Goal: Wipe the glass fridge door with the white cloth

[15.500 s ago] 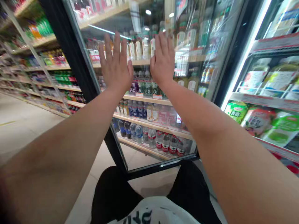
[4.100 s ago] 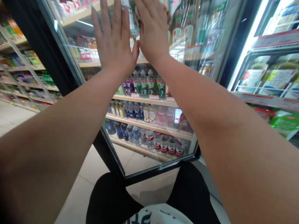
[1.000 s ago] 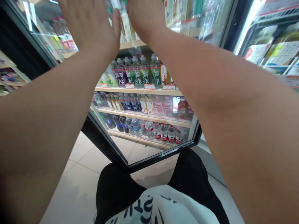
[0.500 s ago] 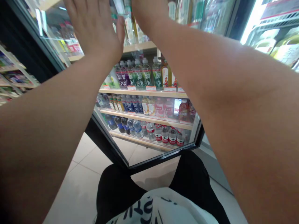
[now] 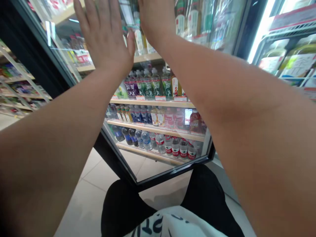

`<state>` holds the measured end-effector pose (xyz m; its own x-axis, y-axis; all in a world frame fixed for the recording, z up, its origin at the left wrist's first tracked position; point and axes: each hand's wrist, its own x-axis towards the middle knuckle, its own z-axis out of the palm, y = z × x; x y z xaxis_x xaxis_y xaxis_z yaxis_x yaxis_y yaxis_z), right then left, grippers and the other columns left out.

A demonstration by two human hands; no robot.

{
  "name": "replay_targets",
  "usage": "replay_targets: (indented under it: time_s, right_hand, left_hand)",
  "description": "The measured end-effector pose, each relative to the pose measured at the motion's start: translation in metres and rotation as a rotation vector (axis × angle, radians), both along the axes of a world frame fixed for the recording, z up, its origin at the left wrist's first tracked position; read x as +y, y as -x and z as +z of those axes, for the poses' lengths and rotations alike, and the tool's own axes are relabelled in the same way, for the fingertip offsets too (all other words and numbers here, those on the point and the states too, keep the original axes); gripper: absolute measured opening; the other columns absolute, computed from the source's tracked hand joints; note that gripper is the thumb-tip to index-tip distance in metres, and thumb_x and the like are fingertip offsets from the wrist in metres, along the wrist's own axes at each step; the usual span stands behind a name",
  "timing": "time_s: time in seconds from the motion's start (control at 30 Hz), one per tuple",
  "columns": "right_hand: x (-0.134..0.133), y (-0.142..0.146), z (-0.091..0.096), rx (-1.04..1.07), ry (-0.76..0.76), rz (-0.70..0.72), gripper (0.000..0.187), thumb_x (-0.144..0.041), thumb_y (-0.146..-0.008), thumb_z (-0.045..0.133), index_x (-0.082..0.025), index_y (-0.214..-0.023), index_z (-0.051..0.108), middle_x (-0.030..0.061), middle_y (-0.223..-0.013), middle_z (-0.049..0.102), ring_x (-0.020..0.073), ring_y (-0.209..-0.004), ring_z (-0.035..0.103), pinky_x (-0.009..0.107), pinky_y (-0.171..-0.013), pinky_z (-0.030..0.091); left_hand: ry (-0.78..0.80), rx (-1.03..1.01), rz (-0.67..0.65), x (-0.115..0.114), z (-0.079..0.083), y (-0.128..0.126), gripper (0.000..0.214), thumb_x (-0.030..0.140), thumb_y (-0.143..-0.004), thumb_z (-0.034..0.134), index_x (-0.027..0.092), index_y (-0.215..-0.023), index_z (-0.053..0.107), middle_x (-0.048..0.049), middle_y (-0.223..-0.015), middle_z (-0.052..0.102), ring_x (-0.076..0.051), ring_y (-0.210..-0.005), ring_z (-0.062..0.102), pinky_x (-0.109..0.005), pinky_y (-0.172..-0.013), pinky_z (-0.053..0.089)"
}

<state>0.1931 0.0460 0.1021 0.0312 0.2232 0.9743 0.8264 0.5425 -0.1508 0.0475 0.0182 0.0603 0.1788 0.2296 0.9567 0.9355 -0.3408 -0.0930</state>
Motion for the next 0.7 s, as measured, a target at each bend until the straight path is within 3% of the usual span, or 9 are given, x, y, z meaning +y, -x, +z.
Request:
replay_targets:
  time_s: [0.07, 0.13, 0.3, 0.47, 0.6, 0.7]
  right_hand:
    - [0.002, -0.002, -0.004, -0.193, -0.115, -0.019, 0.044, -0.025, -0.111, 0.044, -0.022, -0.153, 0.056, -0.0017, -0.159, 0.05, 0.0196, -0.151, 0.041, 0.033, -0.128, 0.025]
    - [0.004, -0.003, -0.005, -0.243, -0.154, -0.016, 0.045, -0.028, -0.112, 0.044, -0.024, -0.156, 0.052, -0.0034, -0.161, 0.048, 0.0155, -0.15, 0.042, 0.029, -0.127, 0.029]
    - [0.005, 0.004, 0.0, -0.099, 0.001, -0.124, 0.043, -0.032, -0.116, 0.035, -0.018, -0.151, 0.055, 0.0016, -0.151, 0.058, 0.0227, -0.149, 0.041, 0.038, -0.128, 0.025]
    - [0.003, 0.005, -0.005, -0.349, -0.137, -0.022, 0.046, -0.023, -0.115, 0.043, -0.022, -0.161, 0.042, -0.0056, -0.167, 0.039, 0.0171, -0.156, 0.031, 0.033, -0.132, 0.02]
    - [-0.002, 0.009, 0.008, -0.241, 0.03, -0.172, 0.048, -0.011, -0.112, 0.039, -0.018, -0.16, 0.045, 0.0004, -0.165, 0.042, 0.0234, -0.154, 0.036, 0.038, -0.127, 0.026]
    - [-0.009, 0.014, 0.008, -0.211, 0.057, -0.184, 0.053, -0.009, -0.11, 0.04, -0.02, -0.163, 0.041, 0.0001, -0.168, 0.038, 0.0216, -0.157, 0.031, 0.034, -0.129, 0.021]
  left_hand:
    - [-0.017, -0.003, -0.021, 0.001, -0.001, 0.001, 0.09, 0.028, -0.083, 0.053, 0.007, -0.167, 0.029, -0.0046, -0.173, 0.019, -0.033, -0.16, 0.002, -0.049, -0.126, -0.022]
    - [-0.032, 0.011, -0.065, -0.001, -0.003, 0.003, 0.087, 0.034, -0.087, 0.05, 0.007, -0.167, 0.029, -0.0026, -0.174, 0.019, -0.033, -0.16, 0.002, -0.046, -0.127, -0.022]
    - [-0.045, 0.037, -0.116, -0.013, -0.01, 0.005, 0.079, 0.041, -0.096, 0.042, 0.006, -0.165, 0.032, -0.0027, -0.173, 0.022, -0.035, -0.159, 0.007, -0.044, -0.129, -0.015]
    - [-0.07, 0.06, 0.065, -0.009, -0.007, 0.0, 0.08, 0.025, -0.092, 0.047, 0.004, -0.166, 0.028, -0.0078, -0.174, 0.02, -0.037, -0.159, 0.007, -0.055, -0.129, -0.01]
    - [-0.037, 0.1, 0.157, -0.014, -0.007, -0.003, 0.079, 0.019, -0.095, 0.05, 0.004, -0.167, 0.024, -0.0105, -0.175, 0.015, -0.039, -0.16, 0.007, -0.06, -0.13, -0.003]
    - [-0.026, 0.102, 0.171, -0.017, -0.008, -0.004, 0.077, 0.019, -0.096, 0.048, 0.003, -0.168, 0.023, -0.0108, -0.175, 0.014, -0.039, -0.16, 0.006, -0.061, -0.131, -0.002]
